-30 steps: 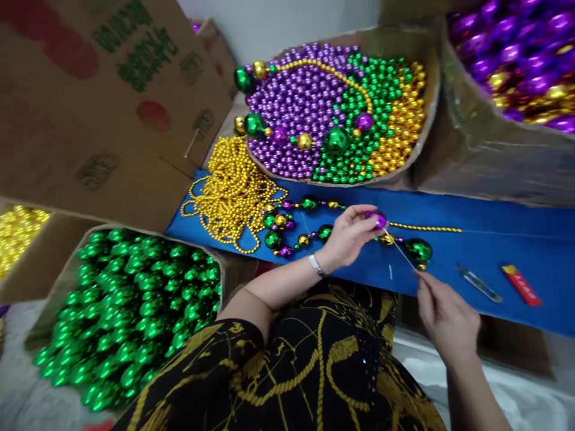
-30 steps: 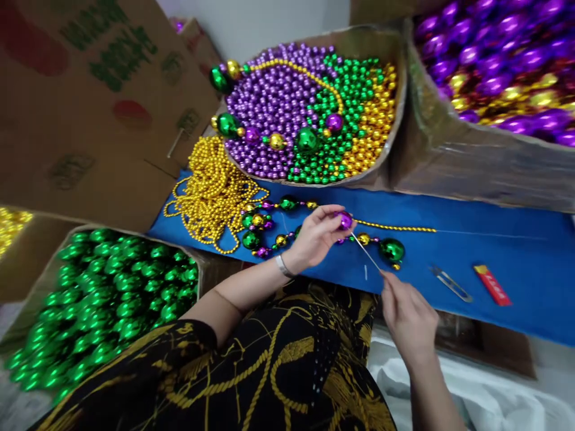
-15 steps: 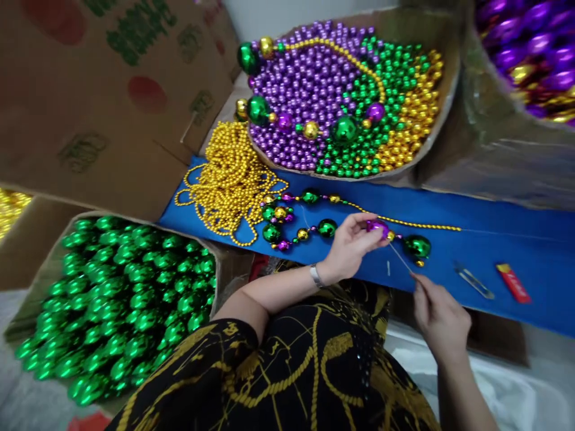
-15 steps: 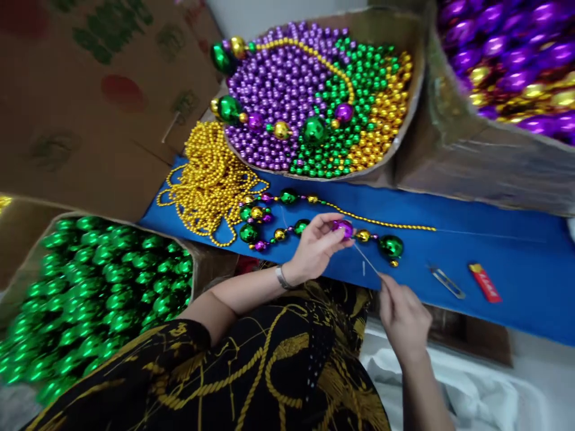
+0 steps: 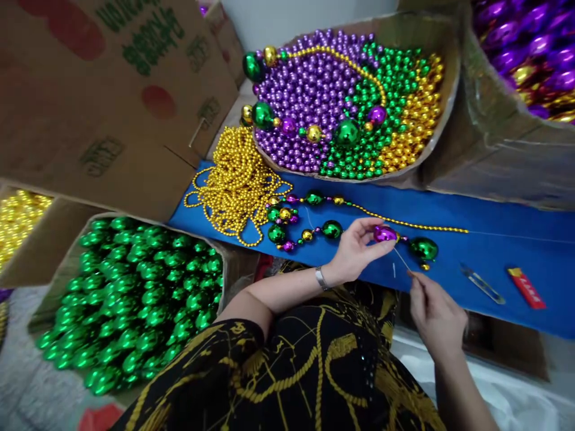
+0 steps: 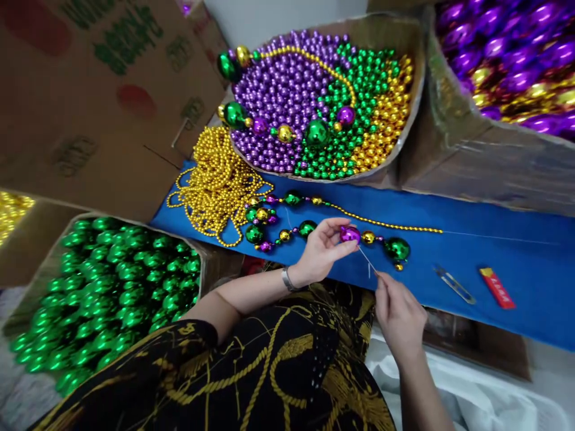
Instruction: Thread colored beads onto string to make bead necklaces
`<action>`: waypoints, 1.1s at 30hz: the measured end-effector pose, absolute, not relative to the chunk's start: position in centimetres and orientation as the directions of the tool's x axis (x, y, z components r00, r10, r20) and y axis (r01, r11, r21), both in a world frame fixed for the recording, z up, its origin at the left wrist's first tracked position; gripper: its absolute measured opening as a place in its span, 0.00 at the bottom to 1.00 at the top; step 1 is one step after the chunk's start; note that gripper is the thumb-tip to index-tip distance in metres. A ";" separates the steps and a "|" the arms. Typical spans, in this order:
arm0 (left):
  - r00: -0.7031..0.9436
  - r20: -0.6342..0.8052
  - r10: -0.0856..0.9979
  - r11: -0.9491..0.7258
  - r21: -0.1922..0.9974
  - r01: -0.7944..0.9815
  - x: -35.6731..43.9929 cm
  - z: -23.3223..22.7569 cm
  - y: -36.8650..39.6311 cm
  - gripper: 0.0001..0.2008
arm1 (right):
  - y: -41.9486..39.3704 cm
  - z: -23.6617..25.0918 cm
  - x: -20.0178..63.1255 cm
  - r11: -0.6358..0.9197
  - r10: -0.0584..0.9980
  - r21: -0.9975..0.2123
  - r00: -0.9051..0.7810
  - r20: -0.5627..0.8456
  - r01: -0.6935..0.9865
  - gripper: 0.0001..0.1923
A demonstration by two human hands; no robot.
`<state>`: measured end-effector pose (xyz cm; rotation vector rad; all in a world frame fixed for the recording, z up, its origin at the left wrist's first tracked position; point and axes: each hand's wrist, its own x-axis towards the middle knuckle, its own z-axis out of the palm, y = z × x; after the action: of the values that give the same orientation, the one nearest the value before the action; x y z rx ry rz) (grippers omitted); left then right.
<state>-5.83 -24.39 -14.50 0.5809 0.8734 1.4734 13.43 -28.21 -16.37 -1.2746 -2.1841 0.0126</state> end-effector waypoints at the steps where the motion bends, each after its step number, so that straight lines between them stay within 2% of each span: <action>1: -0.110 -0.126 0.986 0.039 0.811 -0.584 -6.0 -14.5 -24.4 0.24 | -28.2 -16.5 13.3 0.523 0.808 -0.325 -0.336 0.484 0.788 0.09; 6: -0.050 0.000 0.999 -0.024 0.874 -0.486 -6.8 -13.5 -25.2 0.25 | -28.0 -17.6 12.5 0.403 0.898 -0.528 -0.211 0.386 0.748 0.11; 10: 0.025 0.083 0.996 -0.068 0.926 -0.372 -8.2 -12.2 -26.1 0.26 | -27.7 -18.3 12.0 0.271 0.961 -0.742 -0.129 0.244 0.613 0.14; 12: 0.031 0.163 0.986 -0.153 0.965 -0.212 -10.3 -11.7 -26.2 0.27 | -27.6 -18.3 11.8 0.196 0.980 -0.836 -0.080 0.181 0.512 0.14; 14: 0.004 0.242 0.970 -0.241 0.962 0.129 -13.7 -11.8 -26.1 0.23 | -27.5 -17.9 11.8 0.153 0.988 -0.888 -0.038 0.151 0.433 0.14; 15: -0.018 0.273 0.962 -0.249 0.901 0.355 -15.6 -12.0 -26.1 0.21 | -27.5 -17.6 11.8 0.143 0.989 -0.904 -0.022 0.147 0.403 0.13; 17: -0.076 0.262 0.962 -0.127 0.676 0.726 -19.5 -12.7 -25.9 0.20 | -27.4 -17.0 11.9 0.135 0.989 -0.923 0.005 0.147 0.360 0.13; 18: -0.108 0.217 0.970 -0.029 0.545 0.838 -21.3 -13.2 -25.8 0.20 | -27.3 -16.8 11.9 0.132 0.989 -0.929 0.019 0.147 0.345 0.12; 20: -0.133 0.093 0.987 0.097 0.317 0.943 -23.8 -14.2 -25.9 0.21 | -27.1 -16.4 11.9 0.128 0.988 -0.937 0.038 0.149 0.326 0.12; 22: -0.139 0.007 0.990 0.134 0.223 0.966 -25.3 -14.8 -26.0 0.20 | -26.9 -16.2 11.9 0.137 0.986 -0.940 0.045 0.159 0.312 0.11; 23: -0.140 0.000 0.990 0.136 0.248 0.959 -25.7 -15.0 -26.1 0.19 | -26.9 -16.1 11.8 0.144 0.985 -0.943 0.045 0.165 0.301 0.11; 24: -0.155 0.019 0.988 0.141 0.319 0.937 -26.0 -15.0 -26.1 0.18 | -26.8 -16.0 11.8 0.150 0.984 -0.945 0.045 0.170 0.292 0.11; 26: -0.243 0.069 0.967 0.164 0.563 0.810 -26.5 -14.7 -26.2 0.18 | -26.8 -15.9 11.8 0.158 0.983 -0.946 0.046 0.178 0.284 0.11; 28: -0.369 0.030 0.929 0.189 0.819 0.541 -27.1 -14.2 -26.4 0.20 | -26.8 -15.7 11.7 0.156 0.982 -0.944 0.055 0.180 0.291 0.11; 29: -0.415 -0.032 0.909 0.203 0.904 0.376 -27.4 -14.0 -26.5 0.21 | -26.8 -15.6 11.7 0.150 0.983 -0.943 0.060 0.175 0.297 0.11; 31: -0.443 -0.168 0.880 0.233 0.968 0.096 -27.9 -13.9 -27.0 0.25 | -26.8 -15.6 11.6 0.135 0.984 -0.944 0.071 0.164 0.302 0.12; 33: -0.461 -0.242 0.854 0.263 0.964 -0.018 -28.4 -14.3 -27.8 0.27 | -26.8 -15.6 11.5 0.135 0.984 -0.946 0.069 0.162 0.293 0.11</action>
<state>-28.36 -27.76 -14.28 0.7752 1.6983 1.3111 11.46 -26.77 -15.62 -1.3430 -1.4140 0.8760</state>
